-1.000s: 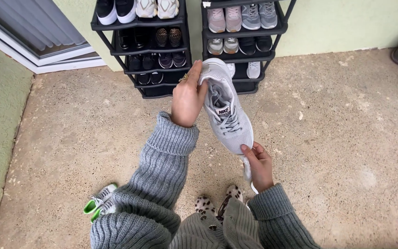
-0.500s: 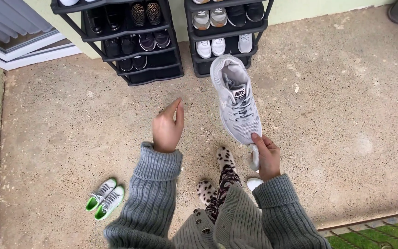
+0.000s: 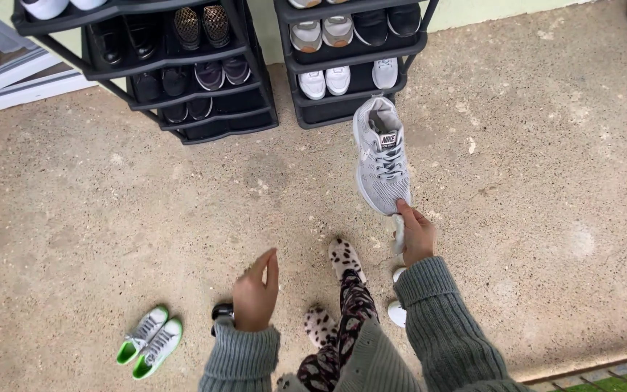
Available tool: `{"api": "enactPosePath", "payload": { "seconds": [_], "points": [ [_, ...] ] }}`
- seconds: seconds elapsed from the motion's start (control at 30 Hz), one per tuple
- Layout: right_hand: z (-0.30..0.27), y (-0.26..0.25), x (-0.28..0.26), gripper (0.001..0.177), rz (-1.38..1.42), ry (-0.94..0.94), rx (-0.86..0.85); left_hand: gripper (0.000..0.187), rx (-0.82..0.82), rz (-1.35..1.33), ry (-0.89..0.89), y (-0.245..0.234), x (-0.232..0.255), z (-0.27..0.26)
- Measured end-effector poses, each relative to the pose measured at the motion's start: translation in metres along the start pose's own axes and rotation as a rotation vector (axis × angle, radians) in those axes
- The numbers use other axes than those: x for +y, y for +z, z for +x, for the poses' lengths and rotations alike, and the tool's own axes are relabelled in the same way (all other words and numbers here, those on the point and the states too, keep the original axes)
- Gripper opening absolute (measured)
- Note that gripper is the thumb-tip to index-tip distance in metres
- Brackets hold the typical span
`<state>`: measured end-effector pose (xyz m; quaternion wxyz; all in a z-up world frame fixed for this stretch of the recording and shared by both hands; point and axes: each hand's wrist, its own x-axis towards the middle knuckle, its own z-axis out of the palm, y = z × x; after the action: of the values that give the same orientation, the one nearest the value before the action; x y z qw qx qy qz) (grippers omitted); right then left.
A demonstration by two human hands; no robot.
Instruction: Cleaning various pairs of shoes with a cloth and organizing them on a shoe rack
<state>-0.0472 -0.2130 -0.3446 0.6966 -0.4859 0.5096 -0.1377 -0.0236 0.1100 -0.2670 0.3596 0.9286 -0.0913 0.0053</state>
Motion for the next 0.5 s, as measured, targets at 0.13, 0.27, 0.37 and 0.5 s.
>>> {"api": "enactPosePath", "payload": {
  "seconds": [0.13,0.27,0.37,0.5],
  "points": [
    [0.088,0.036,0.014,0.029,-0.114,0.172,0.056,0.038,-0.189,-0.032,-0.151,0.055,-0.032,0.008],
    [0.181,0.067,0.036,0.034,-0.164,0.173,0.074,0.035,-0.296,-0.041,-0.248,0.142,-0.069,-0.001],
    [0.252,0.09,0.067,0.034,-0.111,0.175,0.019,0.045,-0.24,-0.138,-0.061,0.224,-0.109,-0.011],
    [0.315,0.132,0.076,0.032,-0.2,0.223,0.052,0.077,0.081,0.381,0.254,0.364,-0.156,-0.026]
  ]
}}
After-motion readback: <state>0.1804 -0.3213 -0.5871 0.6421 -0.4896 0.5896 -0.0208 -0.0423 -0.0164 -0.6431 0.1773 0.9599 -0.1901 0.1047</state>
